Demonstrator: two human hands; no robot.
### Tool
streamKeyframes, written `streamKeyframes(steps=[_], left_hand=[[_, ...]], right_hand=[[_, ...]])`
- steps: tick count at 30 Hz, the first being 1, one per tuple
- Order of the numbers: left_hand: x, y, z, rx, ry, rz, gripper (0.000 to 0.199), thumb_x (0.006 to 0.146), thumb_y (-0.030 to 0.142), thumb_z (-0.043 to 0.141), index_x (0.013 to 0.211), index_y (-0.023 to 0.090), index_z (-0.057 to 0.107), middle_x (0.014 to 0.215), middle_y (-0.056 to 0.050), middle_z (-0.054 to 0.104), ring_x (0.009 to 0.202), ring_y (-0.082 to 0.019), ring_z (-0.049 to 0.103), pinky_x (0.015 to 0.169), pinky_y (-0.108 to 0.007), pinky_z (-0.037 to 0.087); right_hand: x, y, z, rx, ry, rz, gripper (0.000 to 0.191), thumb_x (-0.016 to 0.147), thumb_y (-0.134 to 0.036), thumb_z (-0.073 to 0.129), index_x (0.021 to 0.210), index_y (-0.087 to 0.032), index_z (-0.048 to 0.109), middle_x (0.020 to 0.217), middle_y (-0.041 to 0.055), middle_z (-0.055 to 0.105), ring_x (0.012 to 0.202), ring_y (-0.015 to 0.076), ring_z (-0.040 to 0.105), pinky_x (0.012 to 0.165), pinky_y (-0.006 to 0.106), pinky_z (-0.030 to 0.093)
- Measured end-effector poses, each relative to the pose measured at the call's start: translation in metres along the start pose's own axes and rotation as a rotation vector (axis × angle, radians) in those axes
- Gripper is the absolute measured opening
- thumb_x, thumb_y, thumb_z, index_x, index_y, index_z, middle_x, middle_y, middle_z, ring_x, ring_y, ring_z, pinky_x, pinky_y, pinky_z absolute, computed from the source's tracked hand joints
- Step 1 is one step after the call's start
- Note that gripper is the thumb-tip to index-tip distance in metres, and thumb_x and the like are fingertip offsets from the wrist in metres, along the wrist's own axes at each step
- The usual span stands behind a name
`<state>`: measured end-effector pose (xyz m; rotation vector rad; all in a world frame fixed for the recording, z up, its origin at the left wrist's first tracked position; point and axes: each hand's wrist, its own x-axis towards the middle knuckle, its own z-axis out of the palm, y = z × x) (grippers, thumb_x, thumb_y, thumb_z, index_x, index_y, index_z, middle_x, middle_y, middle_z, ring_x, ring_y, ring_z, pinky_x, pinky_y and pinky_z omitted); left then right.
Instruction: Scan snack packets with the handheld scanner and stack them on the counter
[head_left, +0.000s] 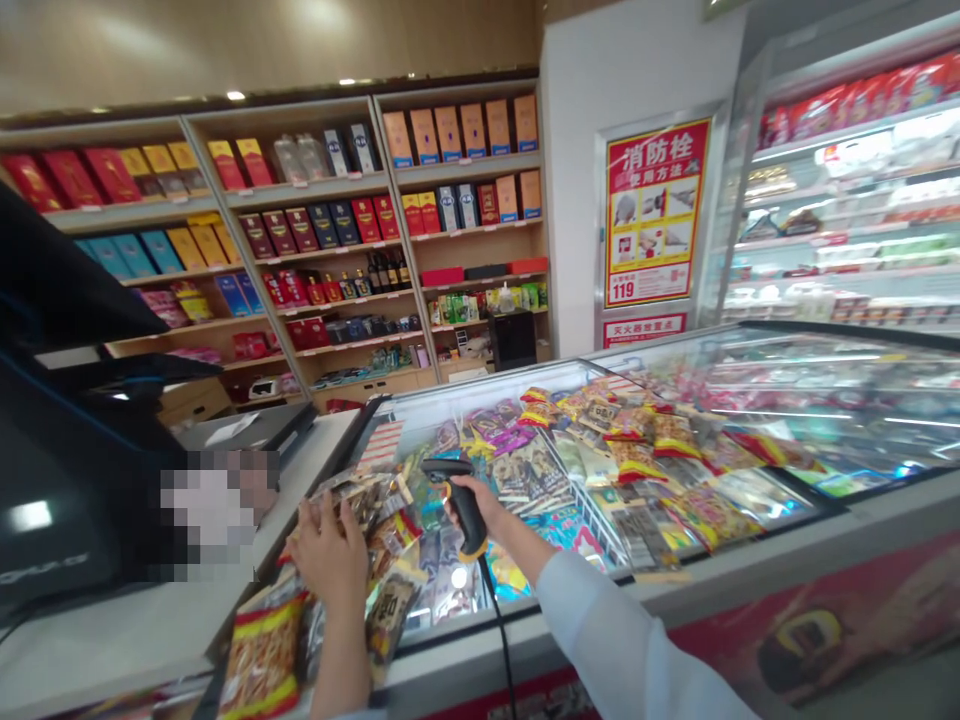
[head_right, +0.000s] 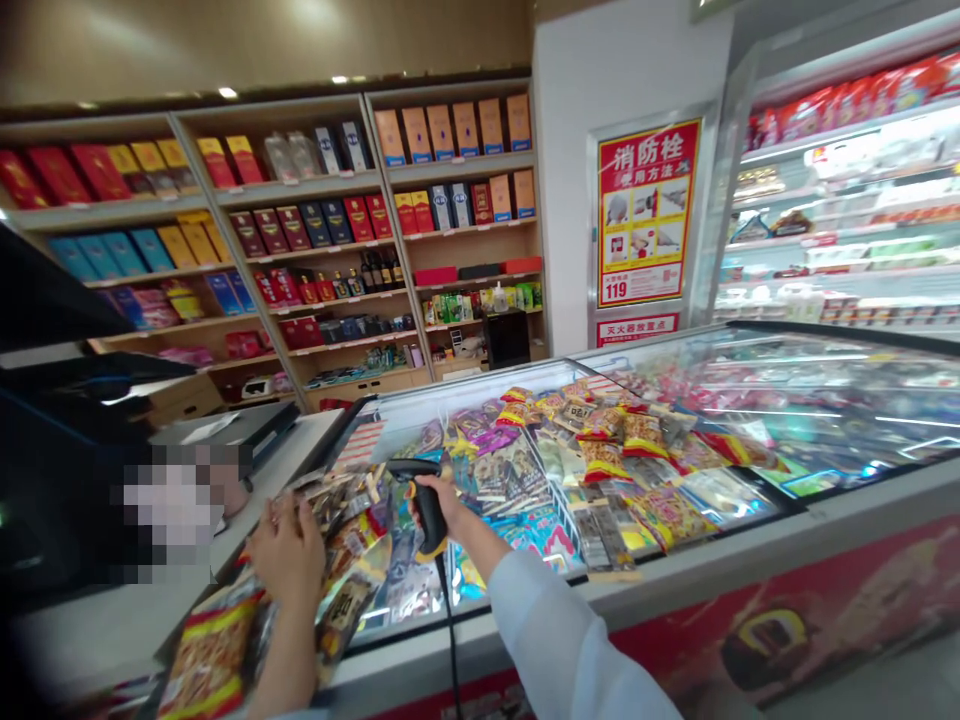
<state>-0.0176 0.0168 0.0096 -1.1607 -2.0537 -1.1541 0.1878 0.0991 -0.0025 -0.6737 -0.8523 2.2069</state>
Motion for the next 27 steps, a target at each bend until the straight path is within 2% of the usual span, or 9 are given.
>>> streamKeyframes(steps=[6,9,15,21,27], left_hand=[[-0.003,0.005,-0.002,0.014,-0.038,0.015,0.056,0.091,0.043,0.03,0.136,0.013,0.045,0.137,-0.017,0.048,0.129,-0.03,0.041,0.107,-0.047,0.029],[-0.003,0.008,-0.004,0.046,-0.051,0.013,0.057,0.091,0.044,0.029,0.136,0.012,0.044,0.139,-0.018,0.046,0.129,-0.03,0.041,0.108,-0.049,0.027],[-0.004,0.01,0.0,0.179,-0.233,0.055,0.053,0.091,0.038,0.028,0.136,0.017,0.044,0.142,-0.013,0.044,0.133,-0.029,0.035,0.11,-0.059,0.013],[-0.005,0.009,0.005,0.189,-0.19,0.066,0.053,0.09,0.037,0.028,0.134,0.014,0.046,0.14,-0.015,0.046,0.131,-0.029,0.038,0.11,-0.059,0.013],[-0.005,0.01,0.004,0.191,-0.188,0.084,0.052,0.09,0.038,0.029,0.129,0.01,0.05,0.134,-0.018,0.051,0.121,-0.033,0.047,0.107,-0.058,0.022]], right_hand=[[0.001,0.002,-0.003,0.026,-0.018,-0.004,0.033,0.084,-0.039,0.043,0.072,-0.013,0.06,0.052,0.0028,0.057,0.041,0.0102,0.049,0.041,0.02,0.037],[-0.002,0.004,-0.004,0.044,-0.007,0.003,0.033,0.084,-0.04,0.045,0.07,-0.013,0.059,0.053,0.0028,0.057,0.042,0.0098,0.05,0.043,0.02,0.038],[-0.002,0.003,-0.003,0.011,-0.028,-0.001,0.032,0.083,-0.039,0.045,0.069,-0.013,0.058,0.052,0.003,0.057,0.041,0.0105,0.049,0.043,0.021,0.038],[-0.002,0.001,-0.002,-0.009,-0.058,-0.013,0.032,0.083,-0.041,0.048,0.073,-0.013,0.059,0.052,0.0018,0.057,0.041,0.0106,0.049,0.042,0.021,0.038],[-0.007,-0.002,0.0,0.06,-0.061,-0.006,0.029,0.086,-0.038,0.046,0.074,-0.014,0.058,0.051,0.0017,0.057,0.042,0.011,0.05,0.043,0.021,0.039]])
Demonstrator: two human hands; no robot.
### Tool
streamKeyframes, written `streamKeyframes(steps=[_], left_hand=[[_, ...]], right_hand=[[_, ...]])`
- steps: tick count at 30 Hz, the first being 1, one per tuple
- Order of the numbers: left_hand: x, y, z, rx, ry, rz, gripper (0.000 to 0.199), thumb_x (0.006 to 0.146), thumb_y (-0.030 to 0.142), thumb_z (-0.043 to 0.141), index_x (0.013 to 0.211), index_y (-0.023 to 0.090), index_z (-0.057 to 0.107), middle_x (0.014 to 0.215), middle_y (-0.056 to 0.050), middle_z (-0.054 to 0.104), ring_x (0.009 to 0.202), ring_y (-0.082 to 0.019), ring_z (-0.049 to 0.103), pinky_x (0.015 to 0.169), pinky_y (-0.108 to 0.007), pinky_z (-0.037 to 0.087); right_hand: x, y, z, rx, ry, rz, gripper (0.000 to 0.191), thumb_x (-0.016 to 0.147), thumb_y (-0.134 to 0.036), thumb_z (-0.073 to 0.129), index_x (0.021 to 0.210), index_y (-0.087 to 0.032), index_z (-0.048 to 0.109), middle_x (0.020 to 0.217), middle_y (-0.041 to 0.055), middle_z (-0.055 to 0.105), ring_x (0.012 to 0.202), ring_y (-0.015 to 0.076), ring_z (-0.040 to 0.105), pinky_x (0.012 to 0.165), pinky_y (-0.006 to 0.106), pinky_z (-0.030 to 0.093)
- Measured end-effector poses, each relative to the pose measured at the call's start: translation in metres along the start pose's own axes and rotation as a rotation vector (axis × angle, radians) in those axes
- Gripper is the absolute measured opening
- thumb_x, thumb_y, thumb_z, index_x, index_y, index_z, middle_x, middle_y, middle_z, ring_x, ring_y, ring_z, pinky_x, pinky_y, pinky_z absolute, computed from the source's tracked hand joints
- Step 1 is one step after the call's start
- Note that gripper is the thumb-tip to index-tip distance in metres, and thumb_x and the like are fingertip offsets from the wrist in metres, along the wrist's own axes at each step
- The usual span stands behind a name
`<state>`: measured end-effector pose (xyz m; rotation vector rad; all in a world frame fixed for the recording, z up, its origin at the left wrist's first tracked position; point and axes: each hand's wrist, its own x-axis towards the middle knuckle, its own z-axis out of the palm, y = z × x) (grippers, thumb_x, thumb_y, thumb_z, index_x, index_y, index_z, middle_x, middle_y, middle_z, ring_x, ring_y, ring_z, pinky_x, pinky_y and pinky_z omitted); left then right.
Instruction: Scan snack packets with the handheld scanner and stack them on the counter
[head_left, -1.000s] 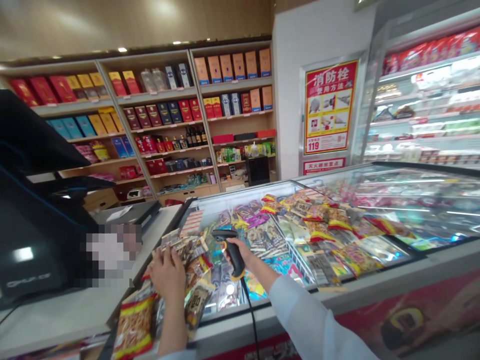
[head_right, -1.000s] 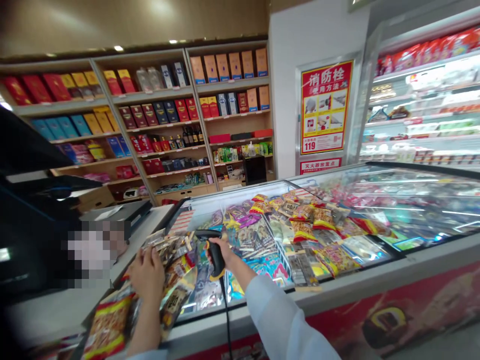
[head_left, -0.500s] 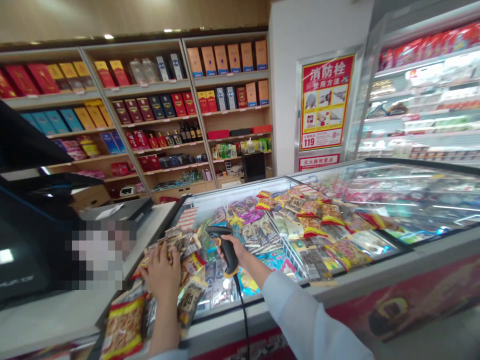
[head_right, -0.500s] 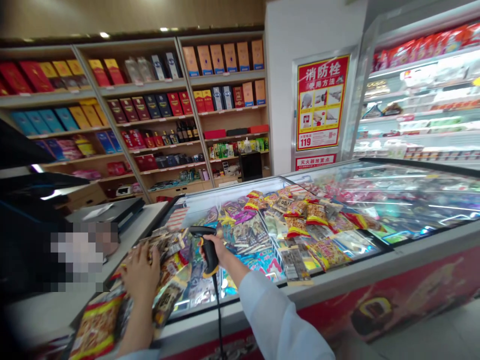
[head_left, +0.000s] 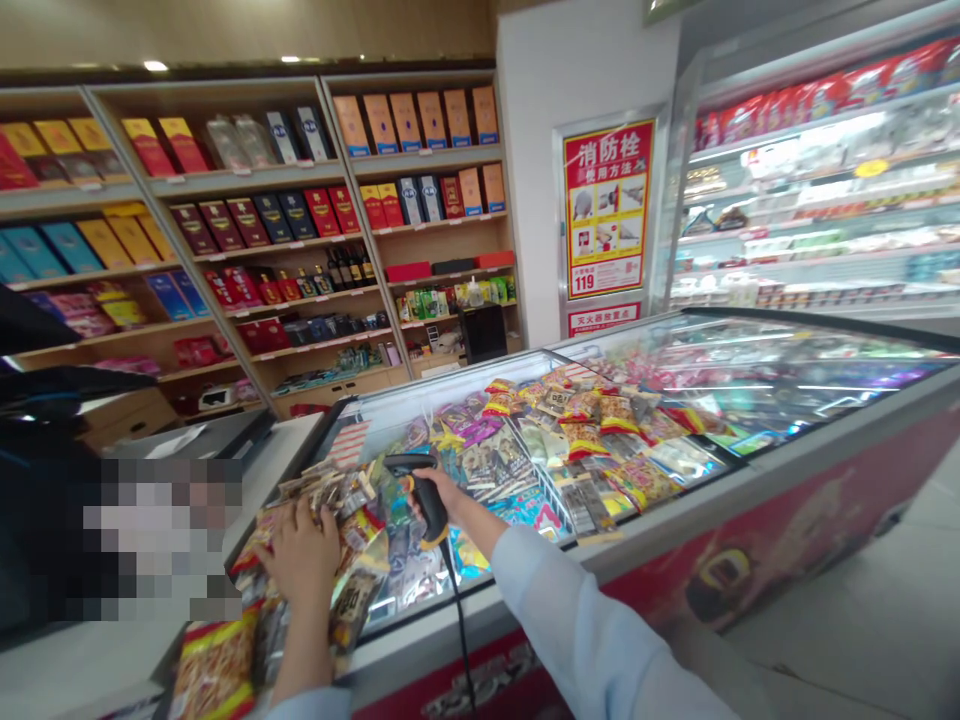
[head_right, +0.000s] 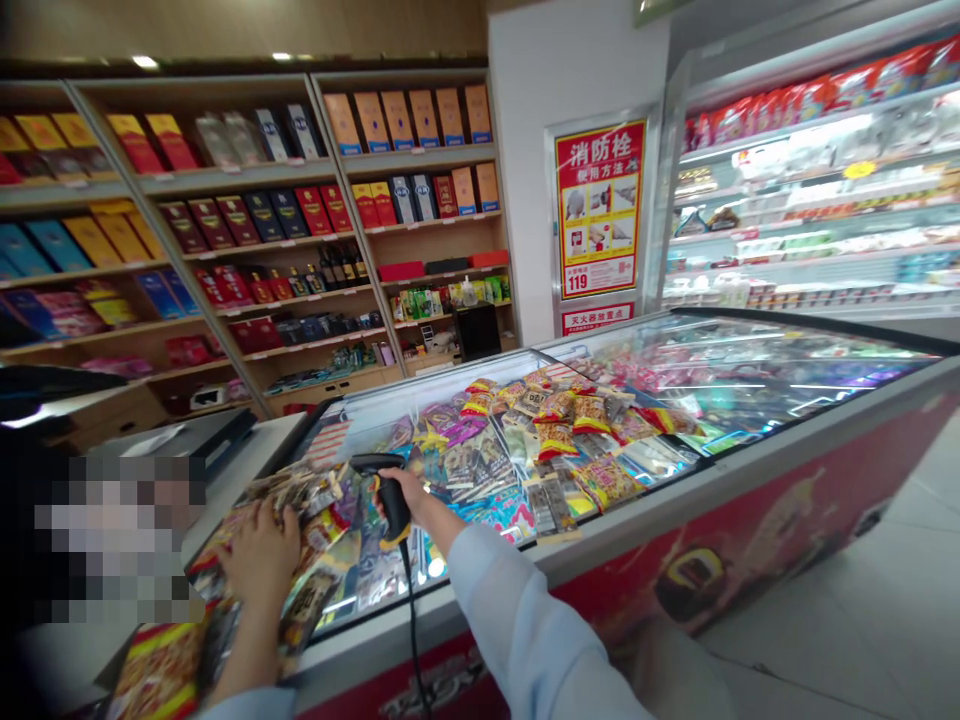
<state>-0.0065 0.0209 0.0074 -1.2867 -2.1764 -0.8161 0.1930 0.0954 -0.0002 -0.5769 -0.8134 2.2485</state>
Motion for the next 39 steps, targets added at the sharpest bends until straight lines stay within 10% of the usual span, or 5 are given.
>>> streamKeyframes(steps=[12,21,39], left_hand=[[0.029,0.003,-0.028,-0.015,-0.096,0.048,0.056,0.089,0.043,0.03,0.127,0.008,0.051,0.132,-0.021,0.052,0.125,-0.037,0.043,0.1,-0.06,0.031],[0.022,0.101,-0.048,-0.257,-0.06,0.186,0.05,0.086,0.036,0.038,0.127,0.01,0.054,0.137,-0.017,0.048,0.126,-0.029,0.045,0.104,-0.042,0.036],[-0.036,0.247,-0.015,-0.528,-0.249,0.289,0.043,0.086,0.026,0.044,0.127,0.014,0.051,0.141,-0.014,0.045,0.127,-0.027,0.045,0.104,-0.04,0.038]], right_hand=[[-0.021,-0.036,0.01,-0.016,0.086,-0.046,0.028,0.087,-0.034,0.041,0.071,-0.015,0.055,0.046,-0.0006,0.053,0.037,0.0115,0.047,0.037,0.021,0.039],[-0.094,-0.107,-0.011,-0.07,0.128,-0.234,0.025,0.083,-0.036,0.048,0.071,-0.015,0.056,0.047,-0.0013,0.054,0.037,0.0101,0.046,0.037,0.02,0.037],[-0.235,-0.196,-0.113,-0.174,0.4,-0.517,0.024,0.08,-0.038,0.05,0.072,-0.017,0.058,0.051,0.0016,0.056,0.039,0.0101,0.045,0.037,0.02,0.037]])
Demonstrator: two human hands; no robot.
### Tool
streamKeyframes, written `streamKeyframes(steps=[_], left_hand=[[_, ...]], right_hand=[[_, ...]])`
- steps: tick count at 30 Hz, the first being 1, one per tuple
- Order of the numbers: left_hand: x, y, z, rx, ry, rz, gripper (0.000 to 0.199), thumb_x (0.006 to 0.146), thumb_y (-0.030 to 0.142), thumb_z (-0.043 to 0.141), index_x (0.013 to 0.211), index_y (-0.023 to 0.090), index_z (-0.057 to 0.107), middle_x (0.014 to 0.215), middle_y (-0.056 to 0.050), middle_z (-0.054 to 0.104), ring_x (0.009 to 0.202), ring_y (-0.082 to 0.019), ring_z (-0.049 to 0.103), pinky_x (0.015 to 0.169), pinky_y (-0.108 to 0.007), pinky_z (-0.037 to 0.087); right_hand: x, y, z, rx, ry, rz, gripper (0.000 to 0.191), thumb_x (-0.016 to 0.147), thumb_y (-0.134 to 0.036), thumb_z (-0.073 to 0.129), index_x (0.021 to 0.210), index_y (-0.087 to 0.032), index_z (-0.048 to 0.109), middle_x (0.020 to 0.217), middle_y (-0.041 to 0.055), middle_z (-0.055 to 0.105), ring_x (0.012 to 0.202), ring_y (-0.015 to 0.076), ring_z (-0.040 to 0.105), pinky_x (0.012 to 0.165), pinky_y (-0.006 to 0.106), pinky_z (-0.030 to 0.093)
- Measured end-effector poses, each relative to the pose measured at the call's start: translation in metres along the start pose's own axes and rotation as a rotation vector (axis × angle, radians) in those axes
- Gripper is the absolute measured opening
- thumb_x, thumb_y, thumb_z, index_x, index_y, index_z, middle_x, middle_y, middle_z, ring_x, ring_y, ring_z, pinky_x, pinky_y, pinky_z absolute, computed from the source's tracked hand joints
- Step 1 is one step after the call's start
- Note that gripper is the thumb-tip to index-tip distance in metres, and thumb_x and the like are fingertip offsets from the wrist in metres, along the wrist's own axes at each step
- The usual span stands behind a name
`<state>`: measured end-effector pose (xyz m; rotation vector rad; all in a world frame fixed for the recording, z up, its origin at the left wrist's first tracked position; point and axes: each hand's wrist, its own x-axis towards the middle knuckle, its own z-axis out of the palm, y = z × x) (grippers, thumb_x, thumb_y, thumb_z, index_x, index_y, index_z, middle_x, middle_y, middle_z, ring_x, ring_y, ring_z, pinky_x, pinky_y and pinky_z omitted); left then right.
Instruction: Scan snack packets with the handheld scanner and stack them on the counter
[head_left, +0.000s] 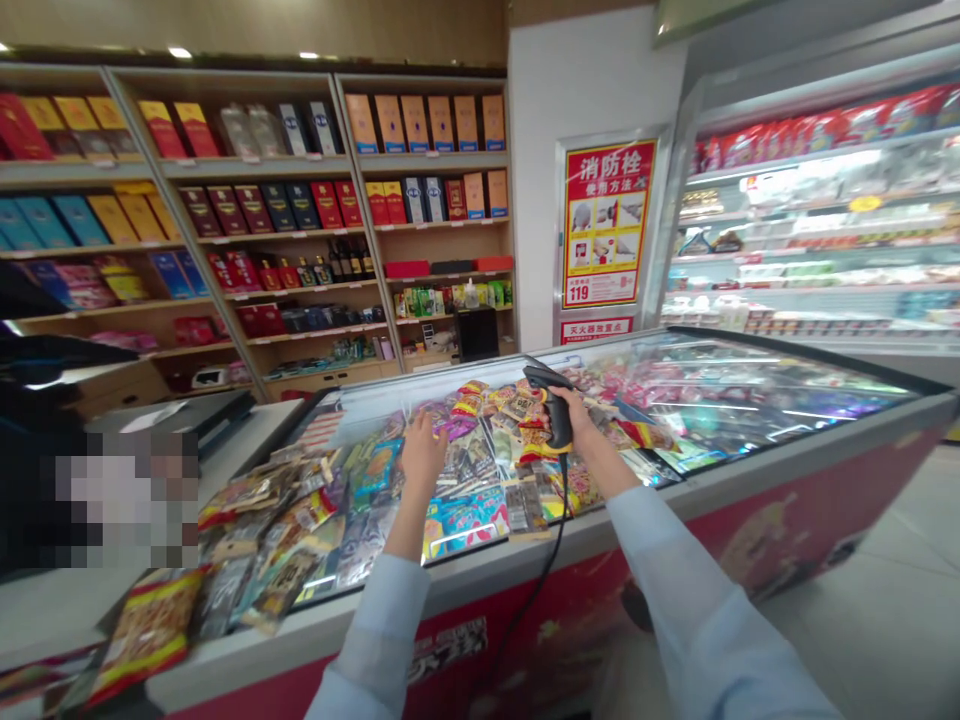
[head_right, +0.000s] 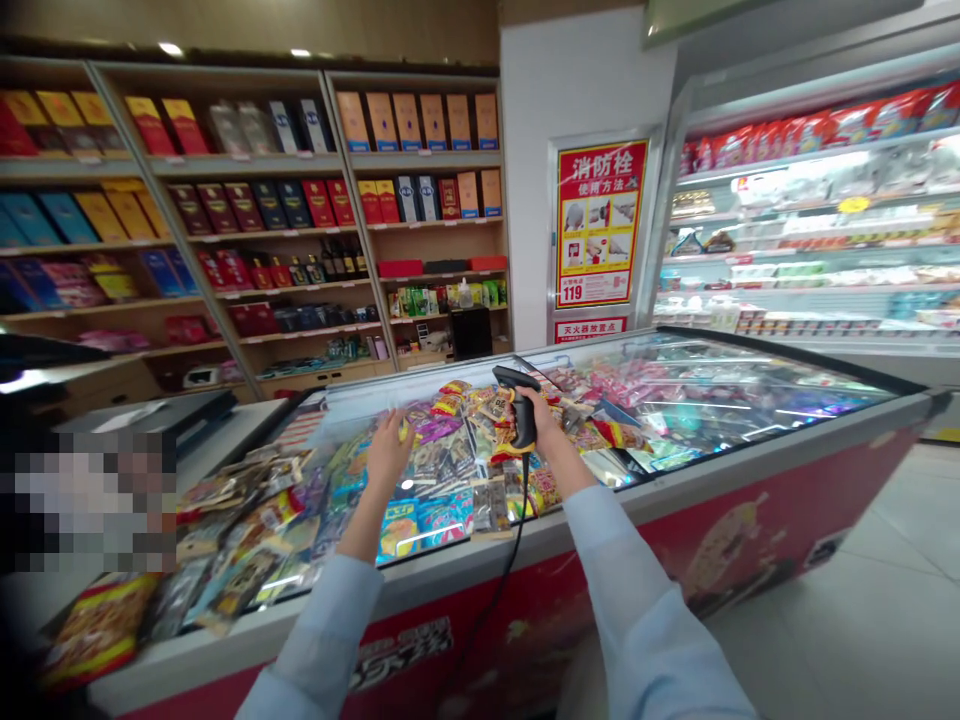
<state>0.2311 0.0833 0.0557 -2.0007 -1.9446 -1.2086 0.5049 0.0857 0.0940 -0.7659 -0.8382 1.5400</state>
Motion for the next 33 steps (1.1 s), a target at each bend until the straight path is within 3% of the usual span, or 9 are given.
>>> streamKeyframes(steps=[8,15,19,23,28,33], left_hand=[[-0.006,0.054,0.056,-0.177,-0.133,0.134,0.044,0.085,0.024,0.046,0.129,0.018,0.048,0.139,-0.013,0.047,0.128,-0.025,0.045,0.104,-0.039,0.038],[-0.02,0.078,0.096,-0.381,-0.296,0.181,0.044,0.088,0.031,0.045,0.13,0.021,0.045,0.128,-0.012,0.054,0.114,-0.023,0.055,0.098,-0.04,0.043],[-0.027,0.082,0.106,-0.495,-0.361,0.135,0.047,0.085,0.037,0.052,0.129,0.025,0.047,0.122,-0.01,0.054,0.099,-0.019,0.061,0.085,-0.034,0.05],[-0.029,0.079,0.112,-0.592,-0.423,0.064,0.058,0.078,0.038,0.063,0.132,0.026,0.044,0.125,-0.011,0.049,0.1,-0.019,0.06,0.077,-0.03,0.053],[-0.029,0.076,0.12,-0.645,-0.497,0.012,0.077,0.068,0.035,0.074,0.136,0.027,0.041,0.128,-0.013,0.048,0.092,-0.018,0.062,0.076,-0.031,0.053],[-0.029,0.074,0.124,-0.638,-0.618,-0.021,0.085,0.064,0.031,0.077,0.139,0.028,0.039,0.121,-0.009,0.058,0.08,-0.015,0.063,0.078,-0.032,0.052]], right_hand=[[0.005,0.002,-0.061,0.023,0.106,-0.011,0.02,0.076,-0.035,0.054,0.068,-0.017,0.058,0.053,0.0031,0.058,0.039,0.0103,0.047,0.035,0.021,0.037],[0.004,0.02,-0.101,0.024,0.138,-0.065,0.026,0.073,-0.043,0.056,0.077,-0.018,0.06,0.053,0.0038,0.058,0.041,0.0138,0.052,0.035,0.023,0.037],[0.007,0.03,-0.111,0.005,0.155,-0.077,0.03,0.074,-0.047,0.054,0.079,-0.018,0.06,0.054,0.0043,0.059,0.042,0.0151,0.054,0.036,0.024,0.039],[0.01,0.033,-0.114,0.077,0.143,-0.047,0.027,0.075,-0.043,0.053,0.08,-0.017,0.06,0.054,0.005,0.059,0.043,0.0149,0.055,0.036,0.023,0.038],[0.01,0.031,-0.113,0.149,0.125,-0.042,0.024,0.073,-0.039,0.055,0.083,-0.017,0.06,0.054,0.0033,0.059,0.043,0.0147,0.054,0.035,0.023,0.039],[0.01,0.032,-0.113,0.195,0.081,-0.064,0.021,0.073,-0.036,0.057,0.083,-0.018,0.059,0.054,0.0018,0.058,0.042,0.014,0.052,0.036,0.023,0.04]])
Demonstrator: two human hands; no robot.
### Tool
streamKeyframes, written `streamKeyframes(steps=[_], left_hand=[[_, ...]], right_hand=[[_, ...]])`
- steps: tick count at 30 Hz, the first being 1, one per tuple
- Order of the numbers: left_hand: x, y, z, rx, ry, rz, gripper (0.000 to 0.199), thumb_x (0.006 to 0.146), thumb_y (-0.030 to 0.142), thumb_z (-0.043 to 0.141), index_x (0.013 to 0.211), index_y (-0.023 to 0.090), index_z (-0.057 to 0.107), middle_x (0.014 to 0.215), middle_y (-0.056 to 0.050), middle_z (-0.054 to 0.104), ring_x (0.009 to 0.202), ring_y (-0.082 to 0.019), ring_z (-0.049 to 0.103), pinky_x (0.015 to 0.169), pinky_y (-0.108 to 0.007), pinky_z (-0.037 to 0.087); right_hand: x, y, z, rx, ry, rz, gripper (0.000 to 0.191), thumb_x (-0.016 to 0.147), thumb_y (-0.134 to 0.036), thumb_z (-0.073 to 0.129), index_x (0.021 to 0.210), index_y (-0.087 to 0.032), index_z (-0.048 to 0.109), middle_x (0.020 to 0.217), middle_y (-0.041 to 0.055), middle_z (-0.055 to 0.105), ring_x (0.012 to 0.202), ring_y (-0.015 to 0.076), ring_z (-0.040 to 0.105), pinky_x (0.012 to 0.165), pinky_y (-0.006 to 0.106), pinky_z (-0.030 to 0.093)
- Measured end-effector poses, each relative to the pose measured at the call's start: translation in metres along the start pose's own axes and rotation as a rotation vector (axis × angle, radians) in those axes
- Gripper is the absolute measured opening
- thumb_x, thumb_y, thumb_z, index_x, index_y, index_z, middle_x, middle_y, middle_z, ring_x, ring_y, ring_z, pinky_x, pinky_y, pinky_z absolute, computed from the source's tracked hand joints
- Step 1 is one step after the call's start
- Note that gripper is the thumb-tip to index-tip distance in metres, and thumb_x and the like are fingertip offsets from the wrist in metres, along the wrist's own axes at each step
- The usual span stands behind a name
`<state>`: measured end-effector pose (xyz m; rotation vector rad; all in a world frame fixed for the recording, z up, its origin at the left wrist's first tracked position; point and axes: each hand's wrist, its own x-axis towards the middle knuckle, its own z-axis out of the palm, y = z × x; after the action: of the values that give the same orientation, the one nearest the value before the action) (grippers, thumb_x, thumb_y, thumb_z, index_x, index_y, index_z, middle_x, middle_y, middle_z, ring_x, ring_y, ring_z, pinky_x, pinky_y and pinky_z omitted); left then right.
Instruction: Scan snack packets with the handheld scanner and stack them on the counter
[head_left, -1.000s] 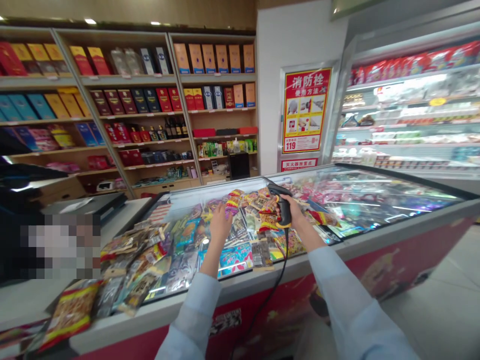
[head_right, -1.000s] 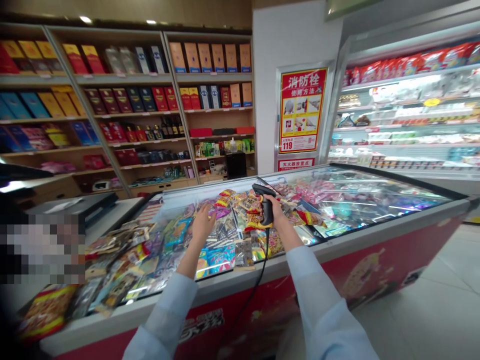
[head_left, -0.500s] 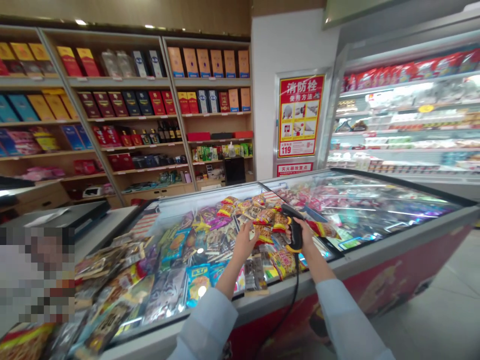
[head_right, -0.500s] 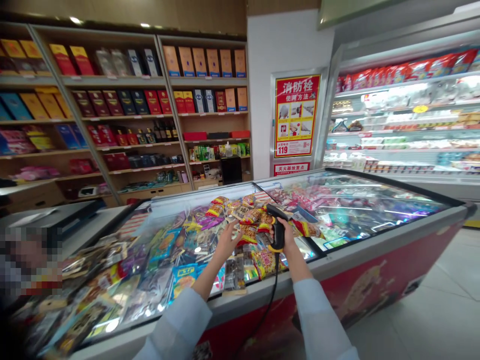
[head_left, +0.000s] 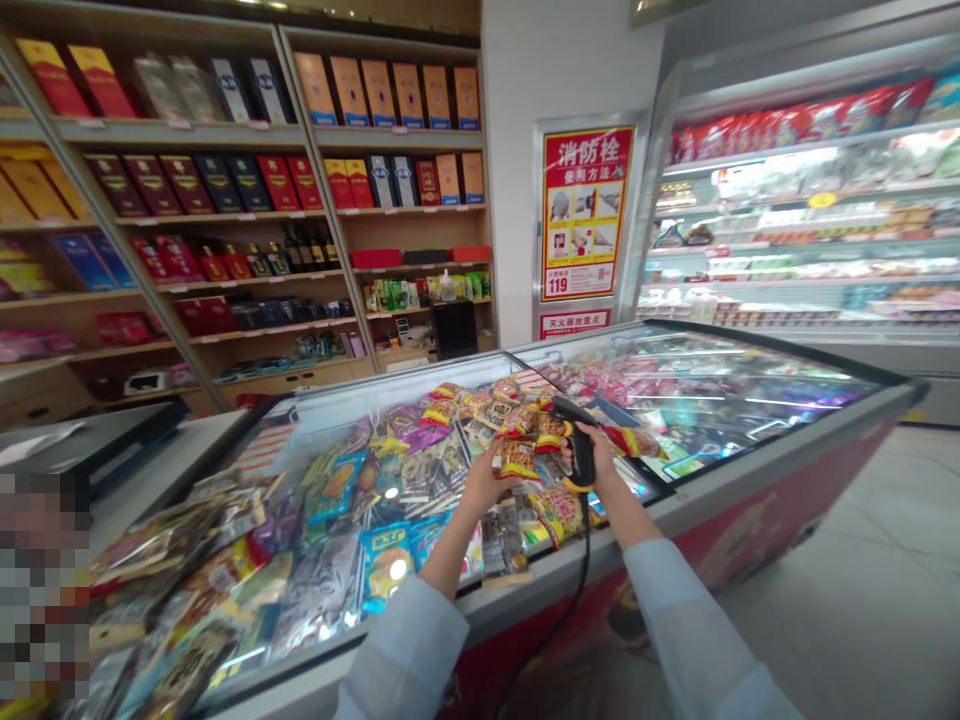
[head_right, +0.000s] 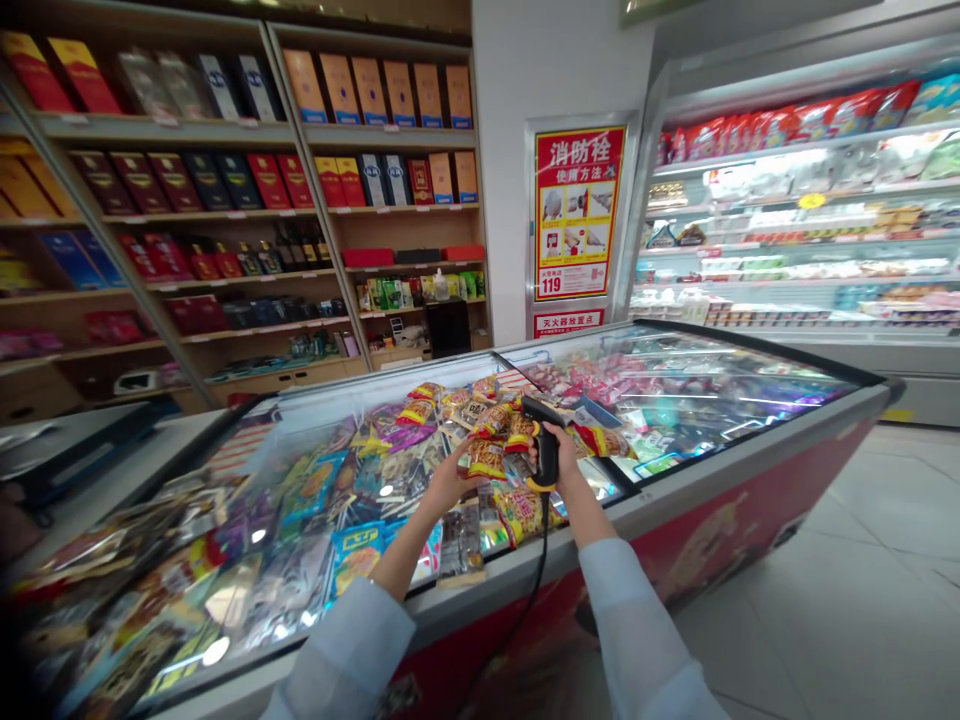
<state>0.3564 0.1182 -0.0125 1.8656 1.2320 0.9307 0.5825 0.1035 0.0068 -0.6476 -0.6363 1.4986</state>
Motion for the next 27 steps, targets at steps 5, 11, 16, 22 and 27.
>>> streamKeyframes(steps=[5,11,16,22,27], left_hand=[[0.001,-0.002,0.0,0.008,-0.104,0.036,0.079,0.064,0.02,0.075,0.137,0.027,0.044,0.126,-0.008,0.059,0.091,-0.019,0.062,0.084,-0.034,0.05],[0.001,-0.006,0.004,0.009,-0.057,0.118,0.074,0.064,0.015,0.072,0.133,0.029,0.049,0.123,-0.007,0.06,0.104,-0.022,0.057,0.093,-0.037,0.046],[0.003,-0.009,0.002,-0.054,0.044,0.126,0.071,0.066,0.014,0.07,0.133,0.028,0.049,0.123,-0.008,0.058,0.104,-0.021,0.057,0.093,-0.037,0.047],[0.01,-0.015,-0.006,-0.171,0.106,0.081,0.073,0.061,0.013,0.073,0.13,0.024,0.053,0.127,-0.01,0.057,0.106,-0.023,0.058,0.09,-0.037,0.05],[0.01,-0.015,-0.019,-0.265,0.122,0.106,0.07,0.06,0.015,0.075,0.126,0.026,0.057,0.127,-0.009,0.058,0.103,-0.023,0.061,0.085,-0.036,0.053]], right_hand=[[0.004,0.002,-0.006,0.009,-0.012,-0.014,0.018,0.074,-0.035,0.058,0.082,-0.018,0.059,0.055,0.001,0.057,0.041,0.0121,0.05,0.036,0.022,0.04],[0.008,0.003,-0.012,-0.003,-0.036,-0.033,0.019,0.073,-0.035,0.059,0.08,-0.018,0.058,0.057,0.0009,0.057,0.042,0.0112,0.05,0.036,0.021,0.041],[0.007,0.004,-0.013,0.015,-0.045,-0.019,0.018,0.075,-0.036,0.057,0.08,-0.018,0.057,0.058,0.0009,0.057,0.042,0.0113,0.05,0.036,0.021,0.041],[0.001,0.002,-0.006,0.019,-0.028,-0.003,0.02,0.076,-0.038,0.056,0.081,-0.019,0.057,0.056,0.0005,0.057,0.041,0.0118,0.05,0.034,0.021,0.039],[-0.008,-0.005,0.008,-0.028,-0.014,-0.013,0.019,0.074,-0.036,0.057,0.08,-0.018,0.059,0.053,0.001,0.057,0.041,0.0131,0.051,0.035,0.022,0.039]])
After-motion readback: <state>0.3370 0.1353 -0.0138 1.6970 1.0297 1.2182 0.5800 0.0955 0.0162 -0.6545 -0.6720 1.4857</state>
